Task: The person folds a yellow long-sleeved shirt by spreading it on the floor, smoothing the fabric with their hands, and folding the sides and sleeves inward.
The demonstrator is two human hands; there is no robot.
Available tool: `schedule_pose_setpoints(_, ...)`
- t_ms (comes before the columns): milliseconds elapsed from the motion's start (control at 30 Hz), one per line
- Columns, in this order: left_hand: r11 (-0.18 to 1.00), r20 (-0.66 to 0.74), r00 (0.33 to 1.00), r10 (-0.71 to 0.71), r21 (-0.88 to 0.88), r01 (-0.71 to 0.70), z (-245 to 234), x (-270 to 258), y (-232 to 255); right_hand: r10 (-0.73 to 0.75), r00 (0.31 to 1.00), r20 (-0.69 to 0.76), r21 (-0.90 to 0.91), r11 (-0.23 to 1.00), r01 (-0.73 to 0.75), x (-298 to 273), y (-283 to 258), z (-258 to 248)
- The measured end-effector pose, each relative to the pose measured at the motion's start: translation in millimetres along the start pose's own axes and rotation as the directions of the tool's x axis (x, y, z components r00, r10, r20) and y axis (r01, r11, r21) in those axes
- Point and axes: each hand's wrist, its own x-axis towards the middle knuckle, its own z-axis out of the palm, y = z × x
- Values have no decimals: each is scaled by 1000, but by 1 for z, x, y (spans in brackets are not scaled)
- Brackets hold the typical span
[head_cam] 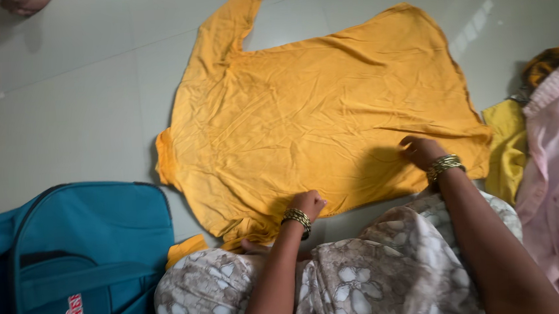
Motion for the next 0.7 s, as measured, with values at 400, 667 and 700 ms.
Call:
schedule_pose_setpoints(400,691,106,734,-671,448,567,-138,-14,-142,179,877,445,-162,980,-118,11,18,7)
schedule_pose_setpoints(667,614,-300,740,-602,420,669,-144,-2,-179,251,845,472,-201,964,-174,22,35,11)
schedule_pose_setpoints(700,727,-240,825,-511,391,564,-137,3,-178,245,852,464,-182,967,-179,21,38,11)
